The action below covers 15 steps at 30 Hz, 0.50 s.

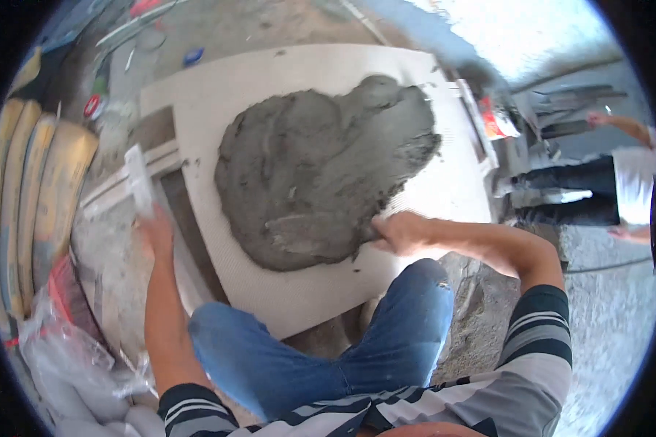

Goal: Spreading mortar evenly over the back of a large tile using a trowel.

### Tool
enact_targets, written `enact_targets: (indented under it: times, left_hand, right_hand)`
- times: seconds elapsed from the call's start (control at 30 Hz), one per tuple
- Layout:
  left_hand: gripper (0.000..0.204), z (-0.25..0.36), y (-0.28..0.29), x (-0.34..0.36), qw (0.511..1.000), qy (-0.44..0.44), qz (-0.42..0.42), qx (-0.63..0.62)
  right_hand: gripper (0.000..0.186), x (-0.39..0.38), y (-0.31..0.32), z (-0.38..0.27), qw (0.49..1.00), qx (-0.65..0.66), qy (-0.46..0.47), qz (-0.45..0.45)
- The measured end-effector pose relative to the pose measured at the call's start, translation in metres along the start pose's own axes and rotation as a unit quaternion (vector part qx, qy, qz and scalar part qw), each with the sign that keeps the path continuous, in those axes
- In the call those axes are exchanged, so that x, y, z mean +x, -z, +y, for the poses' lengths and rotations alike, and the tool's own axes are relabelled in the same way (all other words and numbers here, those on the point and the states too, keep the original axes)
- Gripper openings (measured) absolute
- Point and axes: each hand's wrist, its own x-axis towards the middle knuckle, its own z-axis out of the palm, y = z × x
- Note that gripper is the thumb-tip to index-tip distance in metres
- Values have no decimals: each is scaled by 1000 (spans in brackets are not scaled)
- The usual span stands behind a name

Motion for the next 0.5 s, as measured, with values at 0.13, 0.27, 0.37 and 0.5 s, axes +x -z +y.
enact_targets:
  times: [0.13, 0.27, 0.37, 0.5]
  left_hand:
    - [76, 87, 12, -46, 992, 44, -1, 120]
    - [76, 78, 24, -31, 984, 56, -29, 167]
    - [80, 71, 12, -37, 994, 23, -14, 107]
    - [82, 62, 22, -39, 986, 50, -1, 158]
  right_hand:
    - [39, 33, 46, 50, 949, -201, 53, 237]
    - [39, 96, 132, 58, 952, -52, -82, 289]
    - [42, 109, 146, 101, 921, -10, -140, 364]
    - [51, 79, 105, 109, 909, 332, -134, 214]
